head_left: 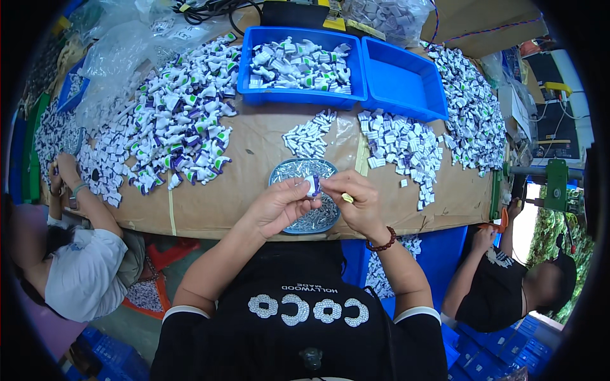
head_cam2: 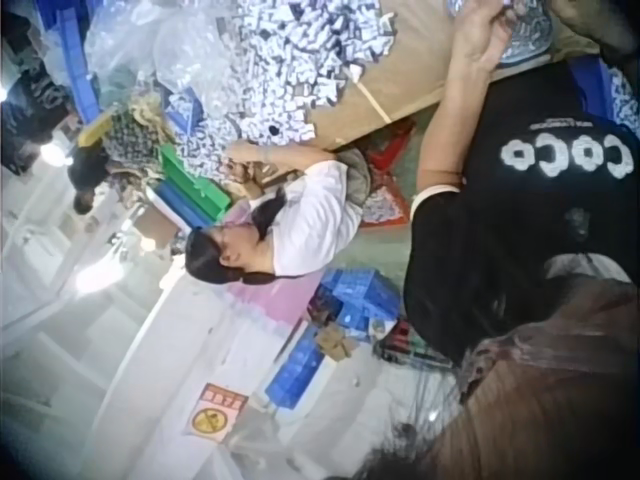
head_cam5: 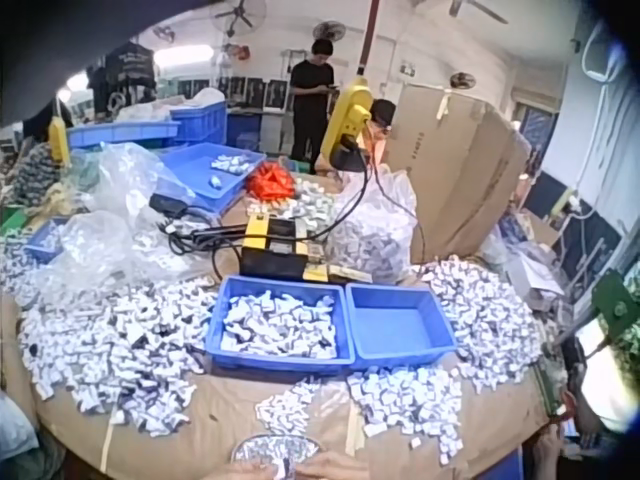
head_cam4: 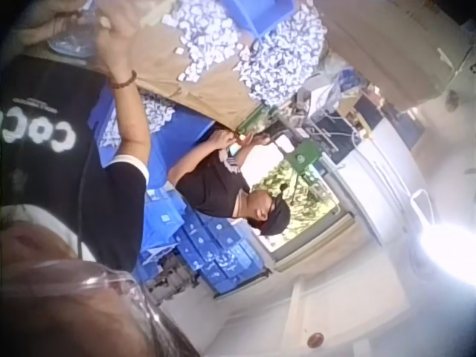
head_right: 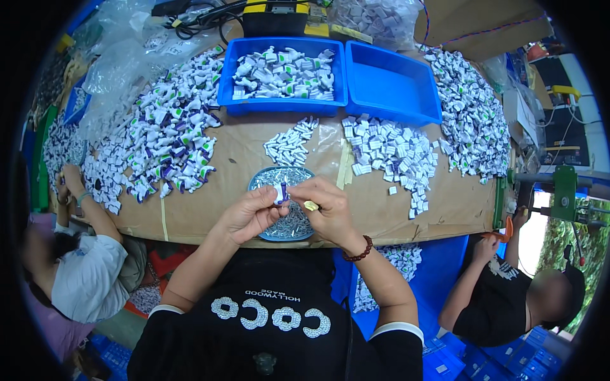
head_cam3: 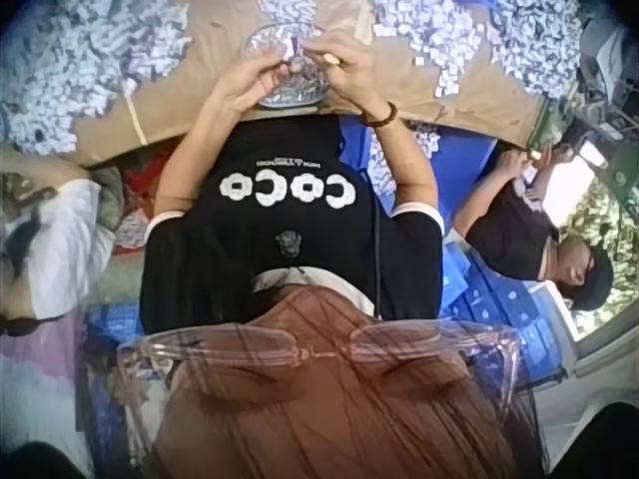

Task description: Sorting small white and purple components and placing them into a central pile or container at a factory workbench.

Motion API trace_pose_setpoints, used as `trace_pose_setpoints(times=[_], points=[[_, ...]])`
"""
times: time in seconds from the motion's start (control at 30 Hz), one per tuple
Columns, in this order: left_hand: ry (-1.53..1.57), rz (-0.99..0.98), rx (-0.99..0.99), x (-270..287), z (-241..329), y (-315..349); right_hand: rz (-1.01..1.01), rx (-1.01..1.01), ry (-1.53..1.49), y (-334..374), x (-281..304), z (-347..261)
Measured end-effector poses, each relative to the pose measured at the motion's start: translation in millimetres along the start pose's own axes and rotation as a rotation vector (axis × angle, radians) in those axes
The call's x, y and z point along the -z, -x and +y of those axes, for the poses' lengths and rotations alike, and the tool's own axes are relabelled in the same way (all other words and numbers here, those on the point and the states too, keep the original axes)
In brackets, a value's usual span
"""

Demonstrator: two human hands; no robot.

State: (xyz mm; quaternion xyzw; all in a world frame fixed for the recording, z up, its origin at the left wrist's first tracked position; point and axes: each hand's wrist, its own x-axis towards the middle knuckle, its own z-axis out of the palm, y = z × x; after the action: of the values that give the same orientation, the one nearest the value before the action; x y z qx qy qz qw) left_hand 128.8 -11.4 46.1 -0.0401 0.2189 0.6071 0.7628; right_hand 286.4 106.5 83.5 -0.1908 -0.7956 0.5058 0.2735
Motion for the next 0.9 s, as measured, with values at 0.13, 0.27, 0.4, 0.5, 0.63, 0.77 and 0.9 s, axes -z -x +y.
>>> trace_pose_setpoints(times=[0.13, 0.27, 0.4, 0.5, 0.63, 0.77, 0.9], points=[[-0.07, 0.044, -0.016, 2, 0, 0, -0.012, -0.031, -0.035, 6, -2, 1], [-0.206, 0.079, -0.045, 2, 4, -1, -0.014, 0.041, 0.039, 5, 0, 2], [-0.576, 0.135, -0.347, -25, -1, 1, -0.001, -0.053, 0.179, 0, -1, -6], [-0.9, 0.028, -0.544, -23, -6, 5, -0.023, 0.001, 0.269, 2, 0, 1], [-1.149, 0.041, -0.613, -23, -6, 7, -0.019, 0.056, 0.277, 3, 0, -1], [-1.277, 0.085, -0.642, -15, -7, 7, -0.032, 0.137, 0.325, 2, 4, -2], [-0.924, 0.093, -0.514, -23, -8, 6, -0.103, 0.228, 0.358, 0, 10, -1]])
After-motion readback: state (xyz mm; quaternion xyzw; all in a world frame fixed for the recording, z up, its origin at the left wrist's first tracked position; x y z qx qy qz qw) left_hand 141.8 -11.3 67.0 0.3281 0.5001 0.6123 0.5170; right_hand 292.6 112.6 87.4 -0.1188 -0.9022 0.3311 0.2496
